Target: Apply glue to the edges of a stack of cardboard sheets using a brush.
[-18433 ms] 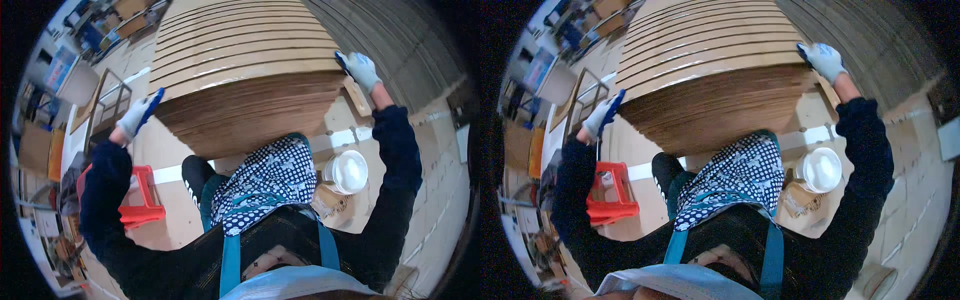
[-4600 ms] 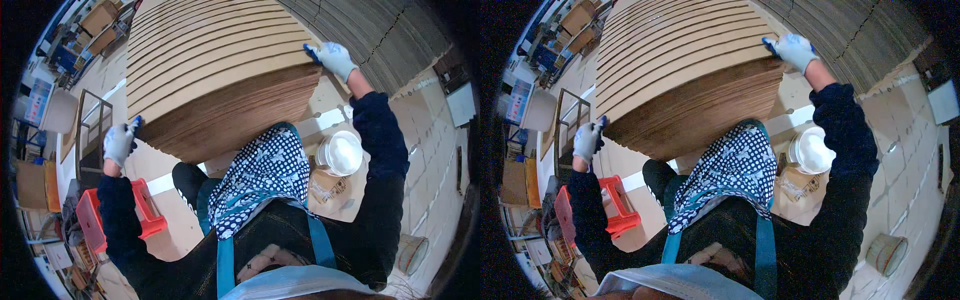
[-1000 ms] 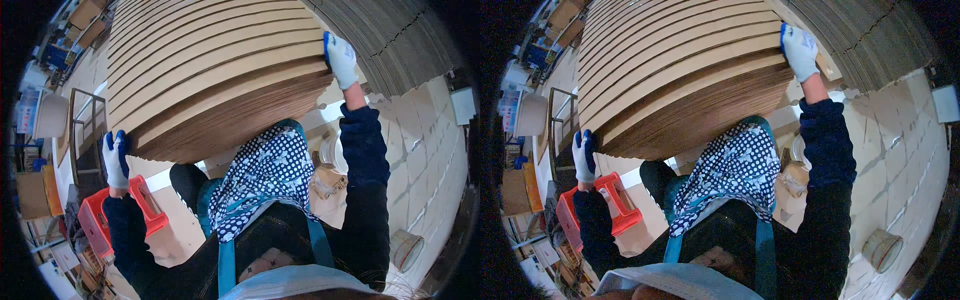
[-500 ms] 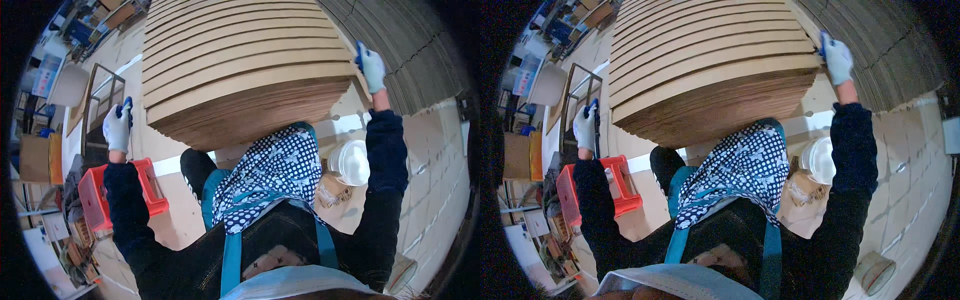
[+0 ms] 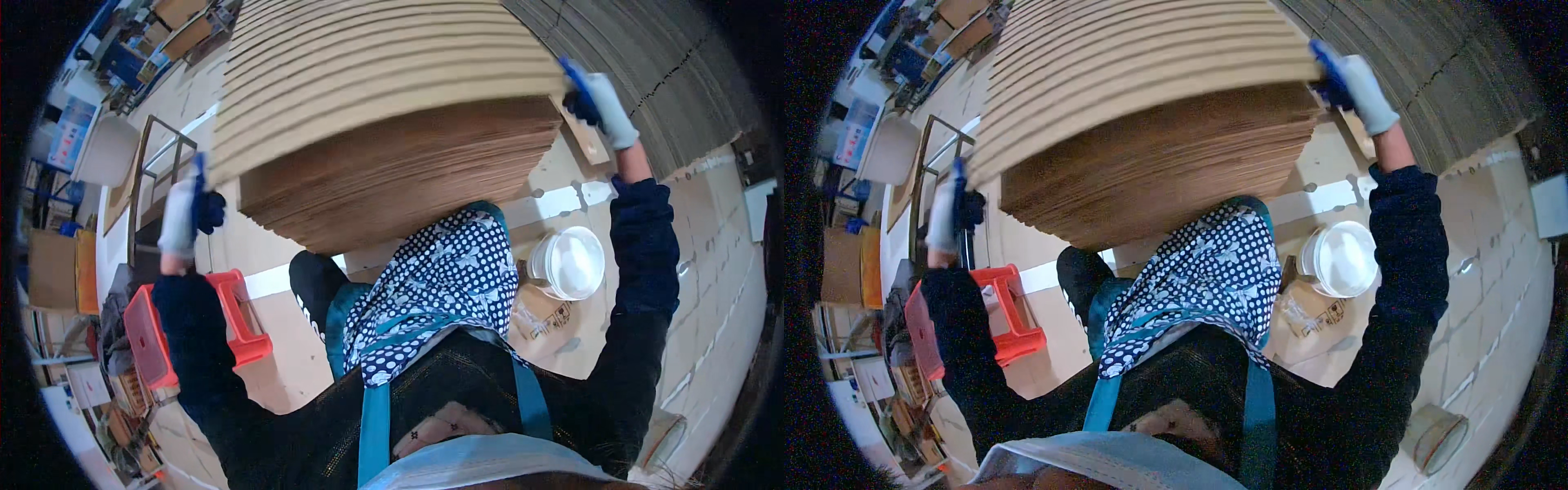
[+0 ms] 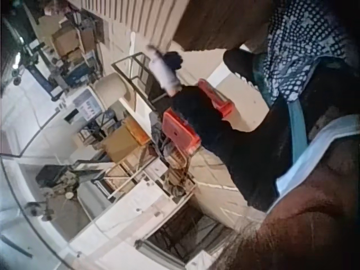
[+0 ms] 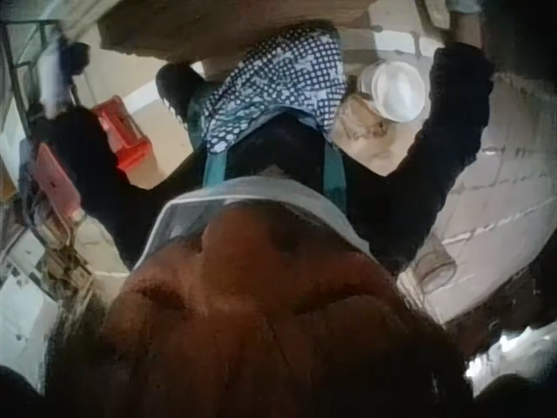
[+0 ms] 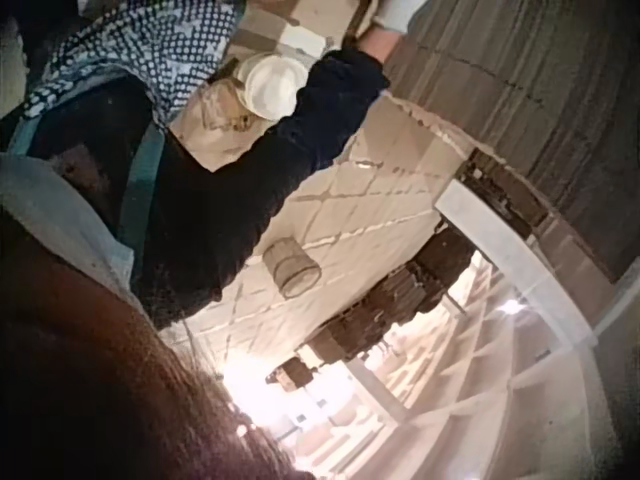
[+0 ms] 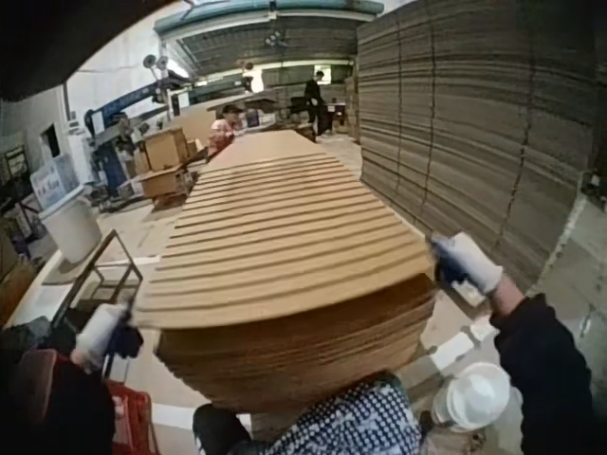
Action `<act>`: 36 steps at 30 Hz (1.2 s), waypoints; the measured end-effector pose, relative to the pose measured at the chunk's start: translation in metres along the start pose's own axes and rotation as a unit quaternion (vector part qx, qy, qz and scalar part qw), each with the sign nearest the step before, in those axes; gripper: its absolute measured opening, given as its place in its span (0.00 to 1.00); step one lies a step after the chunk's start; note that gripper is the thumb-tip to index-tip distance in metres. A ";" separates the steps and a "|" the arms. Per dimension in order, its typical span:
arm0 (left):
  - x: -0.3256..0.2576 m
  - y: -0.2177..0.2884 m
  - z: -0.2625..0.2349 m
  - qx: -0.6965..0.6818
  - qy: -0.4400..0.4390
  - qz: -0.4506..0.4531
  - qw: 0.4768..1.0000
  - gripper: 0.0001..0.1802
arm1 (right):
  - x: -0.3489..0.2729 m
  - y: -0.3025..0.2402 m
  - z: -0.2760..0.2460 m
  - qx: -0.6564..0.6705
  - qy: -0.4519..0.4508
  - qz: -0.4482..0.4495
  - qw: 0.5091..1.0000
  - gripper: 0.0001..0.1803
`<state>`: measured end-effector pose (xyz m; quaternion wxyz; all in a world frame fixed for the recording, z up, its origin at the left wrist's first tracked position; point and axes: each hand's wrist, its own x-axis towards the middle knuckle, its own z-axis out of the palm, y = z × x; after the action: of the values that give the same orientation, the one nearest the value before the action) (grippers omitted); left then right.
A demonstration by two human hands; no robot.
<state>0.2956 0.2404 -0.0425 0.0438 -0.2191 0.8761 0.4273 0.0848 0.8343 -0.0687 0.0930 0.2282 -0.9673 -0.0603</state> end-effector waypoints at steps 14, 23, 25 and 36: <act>0.013 -0.021 0.060 -0.202 0.136 0.119 0.963 0.13 | 0.033 -0.035 0.073 0.057 0.252 0.132 0.957 0.24; 0.044 -0.047 0.042 -0.063 0.098 0.072 0.991 0.10 | 0.039 -0.036 0.067 0.089 0.209 0.202 0.953 0.27; 0.043 -0.039 0.034 -0.066 0.027 0.053 0.996 0.14 | 0.040 -0.031 0.068 0.088 0.214 0.168 0.958 0.27; 0.089 0.015 0.066 -0.239 0.072 0.151 0.957 0.18 | 0.089 0.012 0.076 0.257 0.270 0.137 0.918 0.22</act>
<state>0.2016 0.2683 -0.0963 -0.1378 -0.1180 0.7722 0.6089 -0.0141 0.8109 -0.1271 0.2957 0.1173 -0.9096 0.2675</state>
